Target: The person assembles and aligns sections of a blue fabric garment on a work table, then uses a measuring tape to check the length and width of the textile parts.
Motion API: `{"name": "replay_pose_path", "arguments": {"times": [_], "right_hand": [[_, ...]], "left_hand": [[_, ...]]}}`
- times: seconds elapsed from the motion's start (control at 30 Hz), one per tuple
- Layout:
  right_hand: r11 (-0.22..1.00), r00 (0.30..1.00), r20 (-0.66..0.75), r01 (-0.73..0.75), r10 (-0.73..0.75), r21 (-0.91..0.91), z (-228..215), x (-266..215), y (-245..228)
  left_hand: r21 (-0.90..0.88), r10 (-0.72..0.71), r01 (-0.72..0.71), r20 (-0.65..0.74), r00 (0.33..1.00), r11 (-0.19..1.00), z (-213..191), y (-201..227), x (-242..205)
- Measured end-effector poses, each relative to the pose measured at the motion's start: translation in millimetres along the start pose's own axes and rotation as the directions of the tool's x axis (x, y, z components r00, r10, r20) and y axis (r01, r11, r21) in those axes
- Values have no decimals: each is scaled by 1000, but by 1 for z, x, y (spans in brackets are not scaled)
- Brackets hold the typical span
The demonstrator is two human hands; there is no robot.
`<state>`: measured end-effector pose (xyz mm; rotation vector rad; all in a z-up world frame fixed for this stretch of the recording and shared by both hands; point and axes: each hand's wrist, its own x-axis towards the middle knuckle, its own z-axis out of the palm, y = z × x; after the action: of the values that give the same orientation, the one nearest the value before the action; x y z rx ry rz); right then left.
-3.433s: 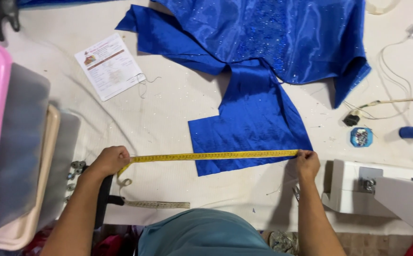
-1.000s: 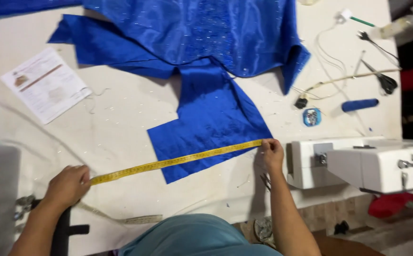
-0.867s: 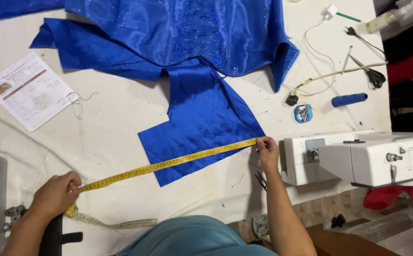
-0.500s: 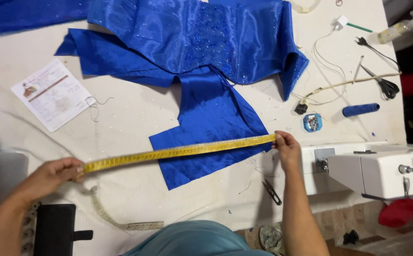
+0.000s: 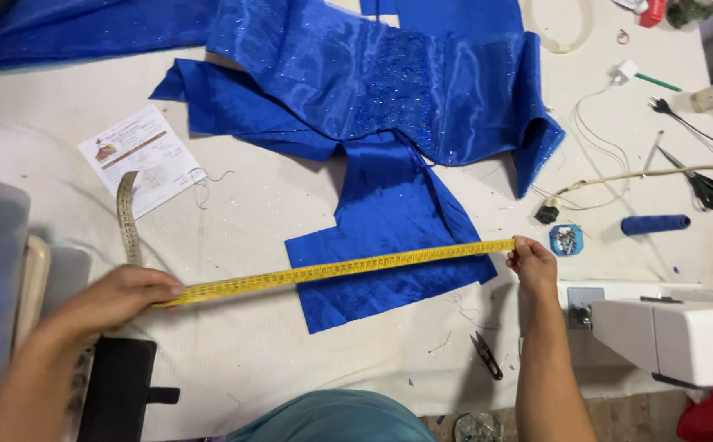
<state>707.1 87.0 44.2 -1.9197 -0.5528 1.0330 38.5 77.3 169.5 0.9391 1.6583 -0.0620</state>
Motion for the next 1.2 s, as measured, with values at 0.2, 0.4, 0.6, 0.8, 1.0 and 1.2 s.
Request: {"name": "replay_pose_path", "arguments": {"times": [0.2,0.4,0.6,0.8,1.0,1.2], "right_hand": [[994,995,-52,85,-88,-68,-34,90,112],[986,996,-56,-72,64,-149,-29,68,82],[980,992,-66,-121,111,-161,-15,60,74],[980,992,-27,-123,120,-159,-11,69,82],[966,986,-69,-160,149,-203,-9,69,85],[959,979,-84,-199,185,-202,-7,65,86]], "left_hand": [[-360,71,-51,41,997,932,53,-73,65],[-242,-25,37,52,998,970,56,-54,64],[-259,29,-9,75,997,966,49,-40,33],[-194,13,-2,51,999,981,57,-50,47],[-131,-11,15,32,999,991,54,-42,42],[-63,-67,64,-52,996,996,57,-34,36]]}}
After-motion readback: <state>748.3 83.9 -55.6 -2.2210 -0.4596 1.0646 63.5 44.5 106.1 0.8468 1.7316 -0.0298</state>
